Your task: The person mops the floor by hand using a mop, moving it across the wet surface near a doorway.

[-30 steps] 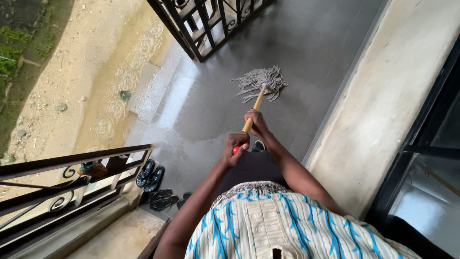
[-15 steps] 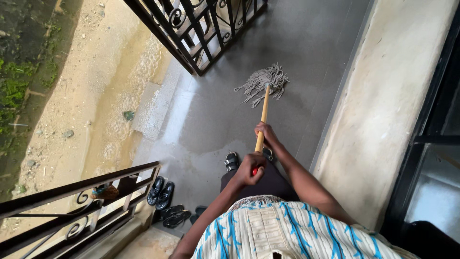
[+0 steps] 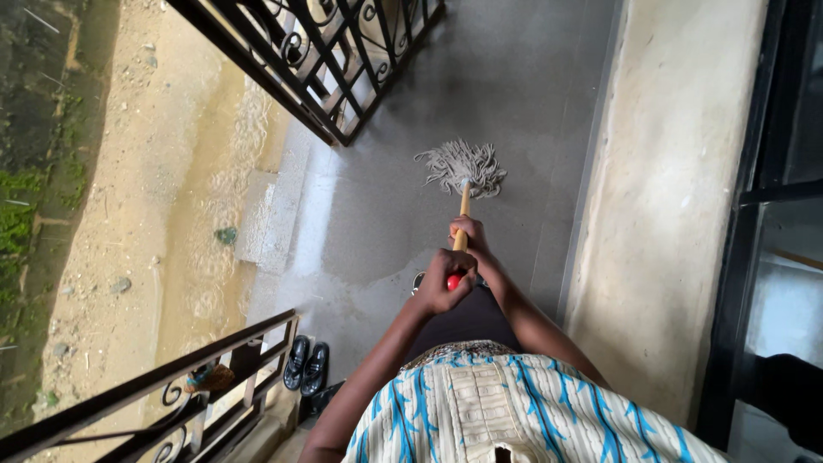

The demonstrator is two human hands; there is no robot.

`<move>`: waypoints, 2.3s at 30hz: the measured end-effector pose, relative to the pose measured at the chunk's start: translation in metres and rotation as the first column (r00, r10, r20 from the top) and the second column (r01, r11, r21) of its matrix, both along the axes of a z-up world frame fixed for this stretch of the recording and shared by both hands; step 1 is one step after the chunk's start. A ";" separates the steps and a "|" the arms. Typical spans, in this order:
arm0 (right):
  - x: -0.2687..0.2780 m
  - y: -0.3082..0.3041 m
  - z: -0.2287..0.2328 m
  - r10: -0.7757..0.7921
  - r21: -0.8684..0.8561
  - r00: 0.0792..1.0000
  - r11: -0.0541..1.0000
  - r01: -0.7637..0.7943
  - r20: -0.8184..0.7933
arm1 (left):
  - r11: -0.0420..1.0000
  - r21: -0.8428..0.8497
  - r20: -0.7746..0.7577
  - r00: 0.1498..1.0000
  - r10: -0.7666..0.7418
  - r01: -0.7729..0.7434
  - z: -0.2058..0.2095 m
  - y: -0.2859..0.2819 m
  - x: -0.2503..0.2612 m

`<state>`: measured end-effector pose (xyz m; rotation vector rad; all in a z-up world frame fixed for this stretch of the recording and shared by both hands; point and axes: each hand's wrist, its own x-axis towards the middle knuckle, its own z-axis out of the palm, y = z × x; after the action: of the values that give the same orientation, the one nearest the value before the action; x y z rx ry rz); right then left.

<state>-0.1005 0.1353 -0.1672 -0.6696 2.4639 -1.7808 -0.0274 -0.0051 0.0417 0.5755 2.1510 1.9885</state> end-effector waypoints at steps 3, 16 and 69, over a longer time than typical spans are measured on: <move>0.000 0.001 -0.007 -0.030 0.017 1.000 0.999 0.030 0.003 | 0.998 0.059 -0.147 0.989 0.025 -0.016 0.002 0.003 0.000; -0.017 -0.010 -0.023 -0.016 0.020 1.000 1.000 0.016 0.005 | 0.997 0.059 -0.301 0.951 0.069 -0.054 -0.048 -0.015 -0.007; -0.045 0.031 -0.042 -0.045 0.084 0.999 0.995 0.046 -0.022 | 1.000 0.026 -0.199 0.980 0.008 -0.003 -0.035 0.017 -0.034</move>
<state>-0.1458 0.1661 -0.2088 -0.6338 2.5714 -1.6812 -0.0614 0.0123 0.0068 0.8057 2.2418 2.0432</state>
